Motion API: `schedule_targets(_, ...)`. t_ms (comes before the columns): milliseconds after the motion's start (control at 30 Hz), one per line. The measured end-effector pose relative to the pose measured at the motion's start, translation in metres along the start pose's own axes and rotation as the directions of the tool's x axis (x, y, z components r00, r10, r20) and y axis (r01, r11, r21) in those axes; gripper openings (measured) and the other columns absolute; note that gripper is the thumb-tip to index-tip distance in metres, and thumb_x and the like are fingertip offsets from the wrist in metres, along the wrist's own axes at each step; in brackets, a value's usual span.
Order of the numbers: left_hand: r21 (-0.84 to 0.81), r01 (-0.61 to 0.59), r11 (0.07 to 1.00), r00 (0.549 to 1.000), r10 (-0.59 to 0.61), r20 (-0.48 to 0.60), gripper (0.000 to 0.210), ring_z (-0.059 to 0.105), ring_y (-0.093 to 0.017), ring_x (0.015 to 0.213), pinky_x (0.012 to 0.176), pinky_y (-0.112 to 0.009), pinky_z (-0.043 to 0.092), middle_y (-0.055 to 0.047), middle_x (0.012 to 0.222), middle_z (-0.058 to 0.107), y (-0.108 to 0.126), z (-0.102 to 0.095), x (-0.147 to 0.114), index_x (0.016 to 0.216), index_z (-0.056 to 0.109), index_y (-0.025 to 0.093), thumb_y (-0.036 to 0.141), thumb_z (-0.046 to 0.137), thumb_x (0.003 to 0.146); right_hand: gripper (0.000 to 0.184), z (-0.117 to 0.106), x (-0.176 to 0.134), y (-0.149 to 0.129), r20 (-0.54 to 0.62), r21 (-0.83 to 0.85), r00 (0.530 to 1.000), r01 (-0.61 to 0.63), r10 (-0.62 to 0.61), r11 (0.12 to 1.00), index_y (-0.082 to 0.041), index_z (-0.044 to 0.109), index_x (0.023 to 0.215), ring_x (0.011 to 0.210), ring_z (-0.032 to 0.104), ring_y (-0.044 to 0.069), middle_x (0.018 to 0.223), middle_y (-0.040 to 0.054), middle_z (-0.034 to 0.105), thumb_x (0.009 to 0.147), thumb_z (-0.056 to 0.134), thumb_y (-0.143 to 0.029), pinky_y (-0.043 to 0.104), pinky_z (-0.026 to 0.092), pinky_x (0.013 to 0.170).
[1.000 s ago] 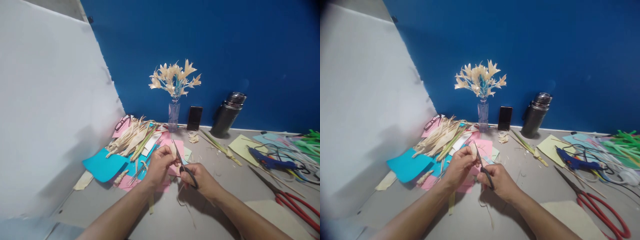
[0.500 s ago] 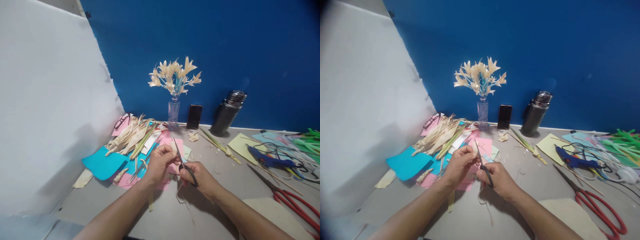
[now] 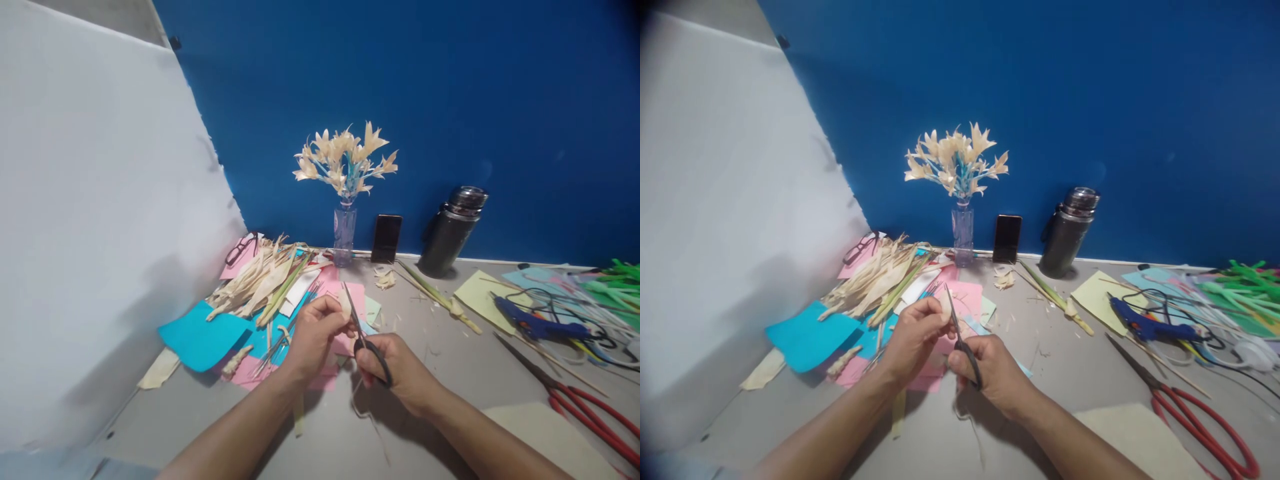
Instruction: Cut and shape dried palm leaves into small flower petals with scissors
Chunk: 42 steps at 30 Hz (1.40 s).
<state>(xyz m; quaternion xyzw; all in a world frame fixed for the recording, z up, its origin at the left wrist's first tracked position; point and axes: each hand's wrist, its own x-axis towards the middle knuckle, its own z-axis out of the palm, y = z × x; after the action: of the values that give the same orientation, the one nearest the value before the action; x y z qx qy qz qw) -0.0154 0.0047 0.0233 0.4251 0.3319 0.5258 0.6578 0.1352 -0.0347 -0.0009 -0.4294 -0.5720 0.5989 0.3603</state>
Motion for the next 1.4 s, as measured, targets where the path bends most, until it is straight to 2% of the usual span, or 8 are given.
schedule_targets(567, -0.013, -0.015, 1.000, 0.998, 0.016, 0.068, 0.014, 0.060, -0.015, 0.057, 0.062, -0.028, 0.046, -0.003, 0.059, 0.065, 0.002, -0.004, 0.001, 0.060, 0.055, 0.016, 0.014, 0.068, 0.066, 0.055, -0.002, -0.002, -0.002, 0.001, -0.013, 1.000, 0.007, -0.007, 1.000, -0.017, 0.053, 0.053, 0.048, 0.039, 0.010, 0.049, -0.0012, 0.050, 0.073, 0.064, -0.067, 0.026, 0.029, 0.050)
schedule_targets(767, 0.014, -0.007, 1.000, 0.995, 0.006, 0.097, 0.011, 0.063, -0.016, 0.064, 0.061, -0.028, 0.048, -0.005, 0.072, 0.067, 0.003, -0.013, 0.004, 0.069, 0.057, 0.017, 0.021, 0.064, 0.076, 0.056, -0.003, -0.002, -0.003, -0.001, -0.018, 0.999, -0.041, 0.041, 0.999, -0.018, 0.051, 0.049, 0.047, 0.038, 0.010, 0.046, -0.0015, 0.048, 0.070, 0.066, -0.068, 0.026, 0.029, 0.049)
schedule_targets(900, -0.014, 0.013, 1.000, 0.988, -0.011, 0.154, 0.009, 0.061, -0.014, 0.059, 0.058, -0.026, 0.046, -0.003, 0.066, 0.064, 0.008, -0.016, 0.006, 0.067, 0.055, 0.017, 0.019, 0.060, 0.075, 0.045, -0.010, 0.000, -0.007, -0.110, -0.005, 0.994, -0.022, 0.021, 1.000, -0.016, 0.057, 0.057, 0.051, 0.042, 0.010, 0.053, -0.0002, 0.054, 0.073, 0.068, -0.057, 0.025, 0.032, 0.050)
schedule_targets(1033, 0.089, 0.179, 0.980, 0.914, -0.199, 0.354, 0.008, 0.058, -0.014, 0.048, 0.049, -0.025, 0.044, -0.002, 0.057, 0.061, 0.008, -0.017, 0.002, 0.067, 0.054, 0.017, 0.017, 0.060, 0.072, 0.036, -0.024, 0.000, -0.017, -0.231, 0.142, 0.973, 0.051, -0.017, 0.989, -0.015, 0.064, 0.082, 0.057, 0.046, 0.011, 0.068, 0.0004, 0.061, 0.066, 0.075, -0.046, 0.024, 0.035, 0.054)
schedule_targets(1133, 0.251, 0.298, 0.921, 0.816, -0.382, 0.434, 0.010, 0.060, -0.015, 0.044, 0.044, -0.023, 0.041, -0.002, 0.055, 0.062, 0.006, -0.015, -0.001, 0.067, 0.054, 0.017, 0.018, 0.063, 0.071, 0.032, -0.032, -0.001, -0.020, -0.222, 0.116, 0.973, 0.086, -0.059, 0.990, -0.014, 0.064, 0.084, 0.057, 0.044, 0.010, 0.065, -0.0022, 0.057, 0.065, 0.076, -0.038, 0.024, 0.033, 0.054)
schedule_targets(1200, 0.318, 0.304, 0.898, 0.791, -0.424, 0.442, 0.012, 0.061, -0.015, 0.045, 0.046, -0.023, 0.042, -0.002, 0.055, 0.061, 0.005, -0.013, -0.002, 0.065, 0.054, 0.017, 0.018, 0.064, 0.072, 0.029, -0.034, -0.002, -0.020, -0.189, 0.075, 0.981, 0.055, -0.040, 0.996, -0.015, 0.063, 0.081, 0.058, 0.047, 0.011, 0.063, -0.0022, 0.057, 0.065, 0.076, -0.036, 0.024, 0.035, 0.054)
schedule_targets(1267, 0.327, 0.287, 0.900, 0.799, -0.413, 0.436, 0.012, 0.062, -0.016, 0.047, 0.046, -0.022, 0.043, -0.002, 0.055, 0.061, 0.003, -0.012, -0.001, 0.066, 0.055, 0.017, 0.019, 0.064, 0.073, 0.028, -0.033, -0.002, -0.020, -0.213, 0.034, 0.976, 0.051, -0.043, 0.998, -0.015, 0.062, 0.078, 0.058, 0.047, 0.011, 0.063, -0.0023, 0.057, 0.064, 0.076, -0.034, 0.023, 0.036, 0.053)
schedule_targets(1400, 0.212, 0.274, 0.938, 0.874, -0.335, 0.351, 0.015, 0.061, -0.015, 0.049, 0.046, -0.022, 0.045, -0.003, 0.059, 0.063, -0.001, -0.011, 0.004, 0.071, 0.055, 0.017, 0.025, 0.067, 0.076, 0.029, -0.026, -0.001, -0.018, -0.373, 0.014, 0.924, 0.103, -0.091, 0.995, -0.016, 0.061, 0.078, 0.060, 0.049, 0.011, 0.066, -0.0017, 0.057, 0.063, 0.077, -0.034, 0.023, 0.040, 0.056)
